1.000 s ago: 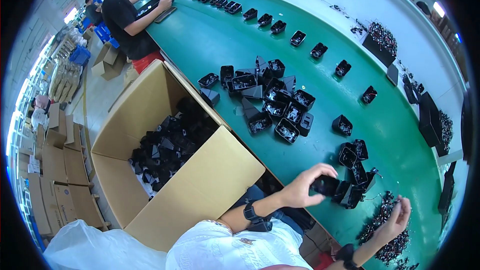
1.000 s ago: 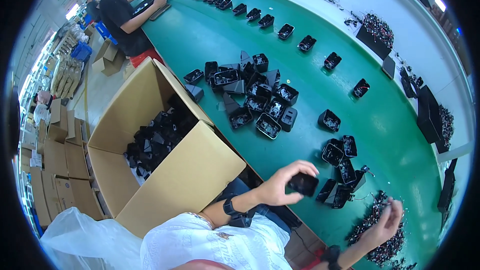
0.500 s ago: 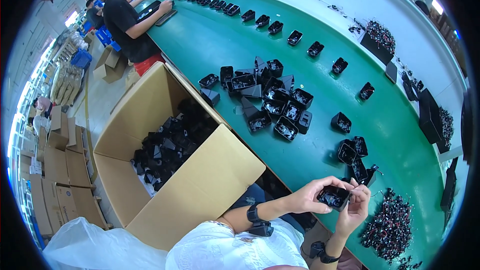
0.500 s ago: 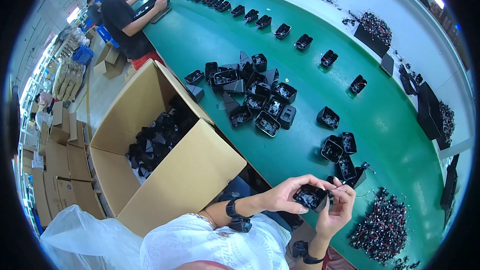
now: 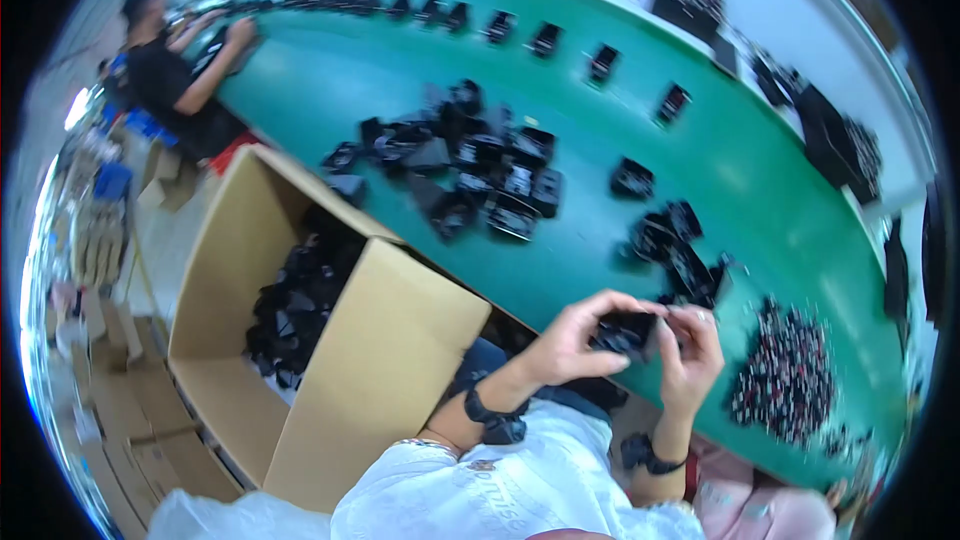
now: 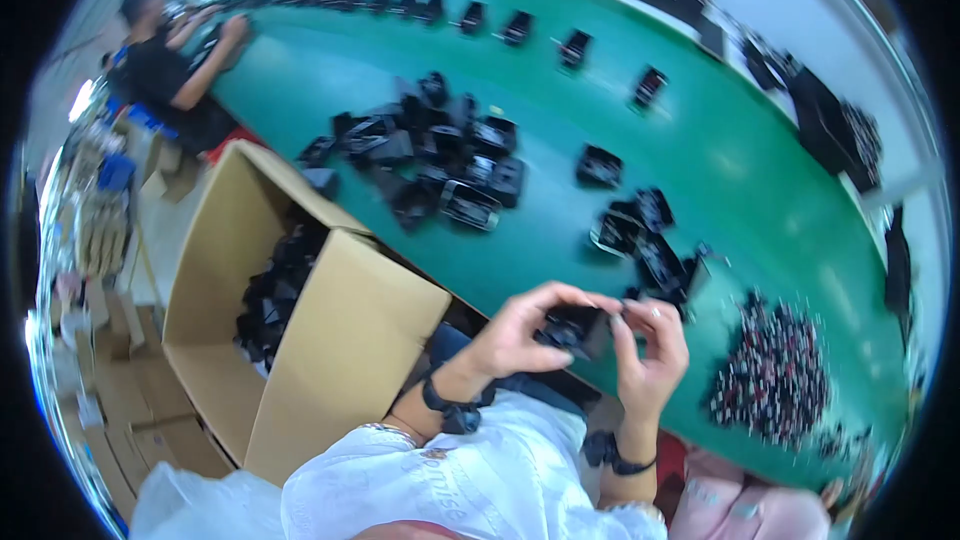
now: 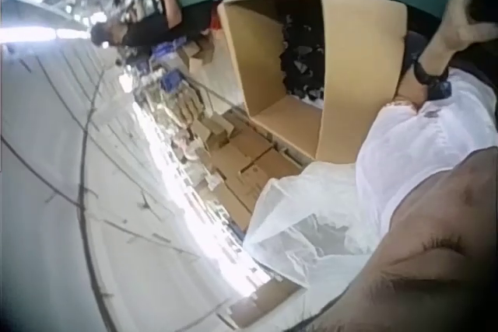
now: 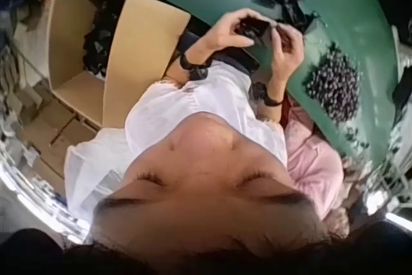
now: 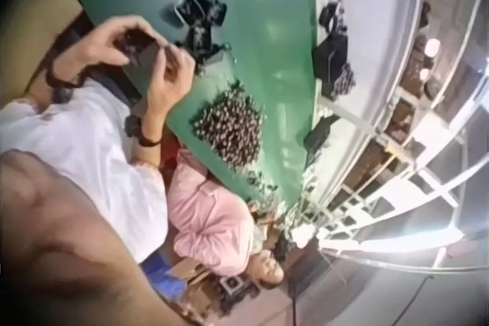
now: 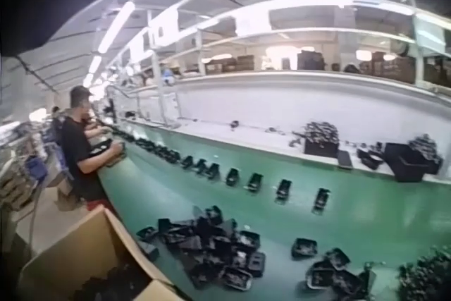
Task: The person takes black plastic housings from a box and places them on a table. They pick up a housing and a wire, insert the wire into the housing by hand, and then set the assembled unit onto the table.
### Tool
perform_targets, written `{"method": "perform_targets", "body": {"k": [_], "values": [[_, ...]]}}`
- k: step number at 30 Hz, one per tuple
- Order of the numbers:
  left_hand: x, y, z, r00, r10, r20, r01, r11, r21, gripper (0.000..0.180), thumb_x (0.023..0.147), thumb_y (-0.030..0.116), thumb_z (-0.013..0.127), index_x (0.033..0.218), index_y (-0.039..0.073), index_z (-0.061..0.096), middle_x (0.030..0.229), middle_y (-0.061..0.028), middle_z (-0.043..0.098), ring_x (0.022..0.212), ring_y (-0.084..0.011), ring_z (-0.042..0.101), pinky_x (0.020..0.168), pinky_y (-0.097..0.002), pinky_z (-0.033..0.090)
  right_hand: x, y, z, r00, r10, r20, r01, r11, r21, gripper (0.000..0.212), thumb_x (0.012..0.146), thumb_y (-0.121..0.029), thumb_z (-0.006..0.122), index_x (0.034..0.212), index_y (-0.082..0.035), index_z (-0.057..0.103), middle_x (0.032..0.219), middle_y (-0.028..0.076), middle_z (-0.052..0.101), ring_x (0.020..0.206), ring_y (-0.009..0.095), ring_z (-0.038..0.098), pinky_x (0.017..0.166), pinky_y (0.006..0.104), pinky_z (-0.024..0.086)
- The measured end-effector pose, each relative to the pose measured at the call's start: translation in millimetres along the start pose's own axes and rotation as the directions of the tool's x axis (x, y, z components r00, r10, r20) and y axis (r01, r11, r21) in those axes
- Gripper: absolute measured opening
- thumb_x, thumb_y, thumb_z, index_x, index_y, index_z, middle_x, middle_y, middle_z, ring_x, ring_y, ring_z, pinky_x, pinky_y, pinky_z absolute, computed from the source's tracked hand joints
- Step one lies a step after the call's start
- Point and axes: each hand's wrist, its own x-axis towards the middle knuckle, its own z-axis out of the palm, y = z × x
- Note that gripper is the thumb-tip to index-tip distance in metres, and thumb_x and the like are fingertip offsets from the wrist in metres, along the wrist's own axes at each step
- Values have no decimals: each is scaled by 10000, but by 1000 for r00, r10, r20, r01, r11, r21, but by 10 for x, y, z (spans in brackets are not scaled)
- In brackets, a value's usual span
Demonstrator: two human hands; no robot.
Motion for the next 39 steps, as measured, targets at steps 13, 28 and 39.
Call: {"method": "perform_targets", "body": {"k": [13,28,39], "values": [[19,95,-3,955,227,-189,-30,712,702,632,640,-24,861,1226,-21,628,1153,-155,701,1053,-272,693,946,-378,548,-49,-15,-164,990,-118,-83,133,967,219,164,814,77,738,960,13,699,982,134,659,885,171,643,707,262,527],[-3,-181,160,992,114,-49,-95,955,282,677,748,-100,767,1282,51,379,1442,-256,474,1279,-278,567,1063,-381,468,-96,-49,-33,955,-290,-58,284,954,-94,164,782,90,757,908,8,692,918,124,671,847,191,654,720,281,529],[-79,-237,-223,993,-119,-24,118,991,-58,767,841,469,820,1305,-74,540,1220,-149,671,1101,-183,666,979,-332,521,68,-210,-132,874,-431,223,461,881,-106,242,681,37,844,884,-27,727,871,83,692,767,215,683,662,314,532]]}}
